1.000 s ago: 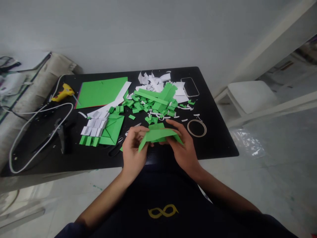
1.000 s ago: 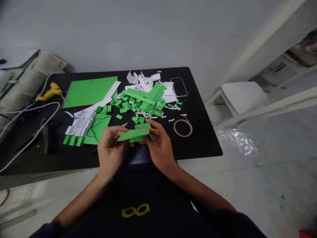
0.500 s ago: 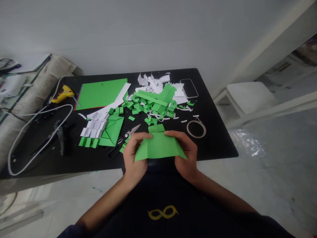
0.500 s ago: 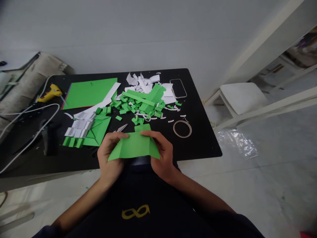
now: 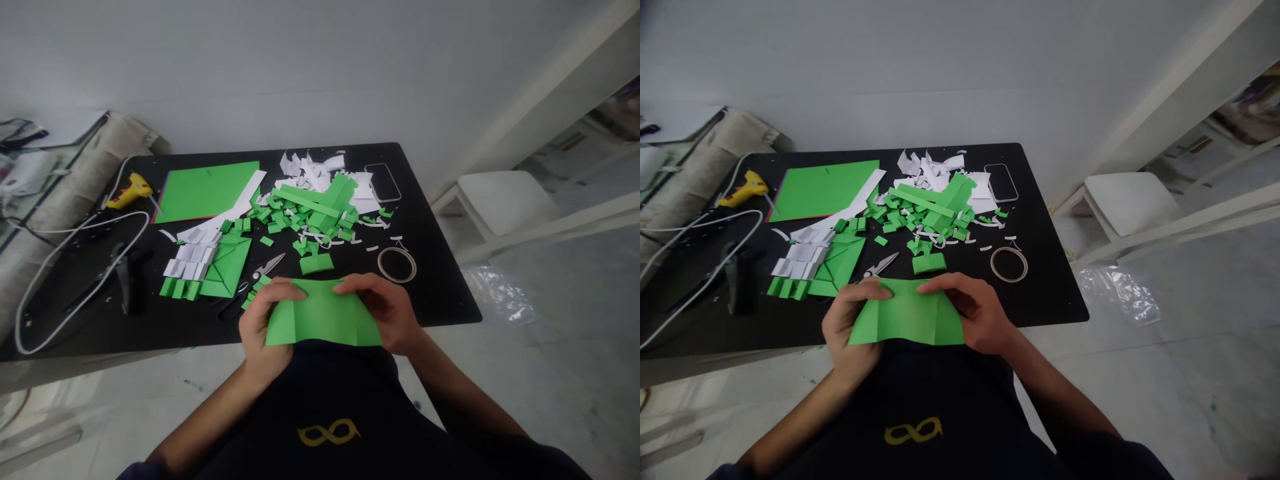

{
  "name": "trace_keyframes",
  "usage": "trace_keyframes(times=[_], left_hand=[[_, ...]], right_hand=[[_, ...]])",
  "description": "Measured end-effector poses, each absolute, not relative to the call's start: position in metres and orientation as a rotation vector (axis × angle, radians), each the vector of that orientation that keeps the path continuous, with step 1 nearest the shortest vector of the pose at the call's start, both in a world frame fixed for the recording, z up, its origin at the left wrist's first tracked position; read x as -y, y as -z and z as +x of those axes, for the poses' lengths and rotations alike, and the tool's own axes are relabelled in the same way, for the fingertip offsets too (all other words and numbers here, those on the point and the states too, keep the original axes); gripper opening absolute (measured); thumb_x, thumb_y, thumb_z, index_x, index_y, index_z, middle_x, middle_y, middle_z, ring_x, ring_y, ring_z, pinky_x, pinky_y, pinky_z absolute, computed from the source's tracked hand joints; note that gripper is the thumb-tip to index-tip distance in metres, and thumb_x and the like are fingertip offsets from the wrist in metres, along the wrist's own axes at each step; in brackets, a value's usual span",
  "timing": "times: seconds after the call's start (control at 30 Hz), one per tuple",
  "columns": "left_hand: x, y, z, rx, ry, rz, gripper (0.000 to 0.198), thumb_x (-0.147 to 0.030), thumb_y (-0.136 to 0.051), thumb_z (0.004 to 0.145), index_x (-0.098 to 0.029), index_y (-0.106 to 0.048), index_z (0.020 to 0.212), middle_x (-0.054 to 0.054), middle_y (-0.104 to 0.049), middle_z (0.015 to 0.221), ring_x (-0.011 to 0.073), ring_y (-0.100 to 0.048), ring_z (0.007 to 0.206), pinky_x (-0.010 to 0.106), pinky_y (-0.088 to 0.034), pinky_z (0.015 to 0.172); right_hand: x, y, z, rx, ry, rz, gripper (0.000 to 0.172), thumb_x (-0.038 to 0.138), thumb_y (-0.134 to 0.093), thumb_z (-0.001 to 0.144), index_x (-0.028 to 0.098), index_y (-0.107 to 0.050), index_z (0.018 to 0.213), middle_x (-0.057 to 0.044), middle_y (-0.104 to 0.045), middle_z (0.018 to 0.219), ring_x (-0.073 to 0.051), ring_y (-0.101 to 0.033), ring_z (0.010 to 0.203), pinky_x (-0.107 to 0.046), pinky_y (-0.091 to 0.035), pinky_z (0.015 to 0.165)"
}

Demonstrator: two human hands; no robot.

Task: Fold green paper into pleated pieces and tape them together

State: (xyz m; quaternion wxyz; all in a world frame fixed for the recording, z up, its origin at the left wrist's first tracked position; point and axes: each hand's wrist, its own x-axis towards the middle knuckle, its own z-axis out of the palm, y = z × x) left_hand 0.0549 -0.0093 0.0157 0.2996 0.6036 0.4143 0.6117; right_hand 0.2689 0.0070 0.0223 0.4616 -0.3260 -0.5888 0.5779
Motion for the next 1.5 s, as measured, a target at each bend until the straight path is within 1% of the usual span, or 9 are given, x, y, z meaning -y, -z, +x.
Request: trace_keyframes(times=[0.13, 0.3, 0.4, 0.47, 0.57, 0.93, 1.13, 1.23, 1.5], left_hand=[[0.007, -0.016, 0.044, -0.987, -1.603, 1.775, 0.019, -0.01, -0.071, 0.092, -0.023, -0.074, 0.105, 0.005, -0.075, 0.097, 0.0194, -0.072, 0.085, 0.028, -0.057, 0.067], [0.009, -0.013, 0.035, -0.89, -1.489, 1.951, 0.022, -0.012, -0.071, 0.096, -0.024, -0.075, 0.114, 0.008, -0.076, 0.106, 0.0218, -0.075, 0.091, 0.032, -0.061, 0.073], [0.011, -0.013, 0.034, -0.835, -1.445, 2.014, 0.027, -0.013, -0.071, 0.097, -0.025, -0.074, 0.121, 0.01, -0.075, 0.113, 0.0231, -0.076, 0.096, 0.034, -0.063, 0.077], [0.011, -0.013, 0.034, -0.806, -1.44, 2.034, 0.03, -0.01, -0.071, 0.097, -0.023, -0.074, 0.124, 0.011, -0.074, 0.116, 0.0233, -0.075, 0.1, 0.034, -0.063, 0.08], [0.01, -0.013, 0.032, -0.796, -1.438, 2.046, 0.031, -0.009, -0.069, 0.098, -0.022, -0.074, 0.125, 0.011, -0.073, 0.118, 0.023, -0.074, 0.103, 0.034, -0.062, 0.082], [0.009, -0.01, 0.019, -0.755, -1.325, 1.437, 0.046, -0.007, -0.059, 0.099, -0.028, -0.064, 0.139, 0.01, -0.074, 0.137, 0.0215, -0.076, 0.113, 0.032, -0.062, 0.093], [0.004, -0.025, 0.028, -1.064, -1.154, 1.416, 0.026, -0.031, -0.062, 0.105, -0.023, -0.071, 0.128, 0.009, -0.08, 0.121, 0.0192, -0.076, 0.108, 0.027, -0.058, 0.089], [0.004, -0.028, 0.039, -1.23, -1.184, 1.574, 0.013, -0.03, -0.072, 0.1, -0.023, -0.076, 0.111, 0.002, -0.082, 0.096, 0.0133, -0.074, 0.082, 0.022, -0.055, 0.071], [0.008, -0.027, 0.045, -1.317, -1.306, 1.651, 0.003, -0.025, -0.077, 0.097, -0.024, -0.079, 0.098, -0.003, -0.08, 0.084, 0.0102, -0.068, 0.071, 0.02, -0.053, 0.066]], right_hand=[[-0.02, -0.035, 0.291, 1.485, -1.741, -0.627, 0.036, 0.021, -0.074, 0.094, 0.031, -0.072, 0.128, -0.007, -0.072, 0.142, -0.026, -0.073, 0.125, -0.046, -0.061, 0.104], [-0.031, -0.05, 0.286, 1.408, -1.877, -0.677, 0.043, 0.04, -0.069, 0.099, 0.029, -0.064, 0.141, -0.01, -0.074, 0.139, -0.029, -0.07, 0.13, -0.052, -0.055, 0.11], [-0.031, -0.057, 0.272, 1.578, -1.757, -0.843, 0.035, 0.043, -0.072, 0.1, 0.027, -0.072, 0.131, -0.008, -0.078, 0.127, -0.026, -0.074, 0.119, -0.042, -0.06, 0.1], [-0.029, -0.06, 0.266, 1.64, -1.688, -0.94, 0.026, 0.042, -0.076, 0.098, 0.025, -0.079, 0.118, -0.006, -0.08, 0.11, -0.021, -0.076, 0.098, -0.031, -0.061, 0.079], [-0.028, -0.061, 0.262, 1.646, -1.635, -1.039, 0.022, 0.042, -0.079, 0.096, 0.023, -0.083, 0.107, -0.002, -0.078, 0.09, -0.015, -0.068, 0.072, -0.024, -0.05, 0.057], [-0.021, -0.053, 0.26, 1.71, -1.315, -1.163, 0.019, 0.039, -0.077, 0.097, 0.022, -0.084, 0.101, -0.002, -0.08, 0.084, -0.015, -0.066, 0.066, -0.026, -0.046, 0.054], [-0.02, -0.049, 0.255, 1.814, -1.139, -1.105, 0.012, 0.031, -0.076, 0.099, 0.023, -0.083, 0.104, -0.002, -0.084, 0.094, -0.018, -0.076, 0.08, -0.029, -0.056, 0.073], [-0.019, -0.049, 0.253, 1.82, -1.139, -1.079, 0.012, 0.031, -0.076, 0.099, 0.023, -0.083, 0.105, -0.001, -0.084, 0.096, -0.018, -0.077, 0.085, -0.029, -0.057, 0.077], [-0.015, -0.05, 0.253, 1.713, -1.198, -1.11, 0.017, 0.038, -0.074, 0.1, 0.023, -0.083, 0.102, 0.0, -0.08, 0.085, -0.013, -0.067, 0.067, -0.025, -0.047, 0.058]])
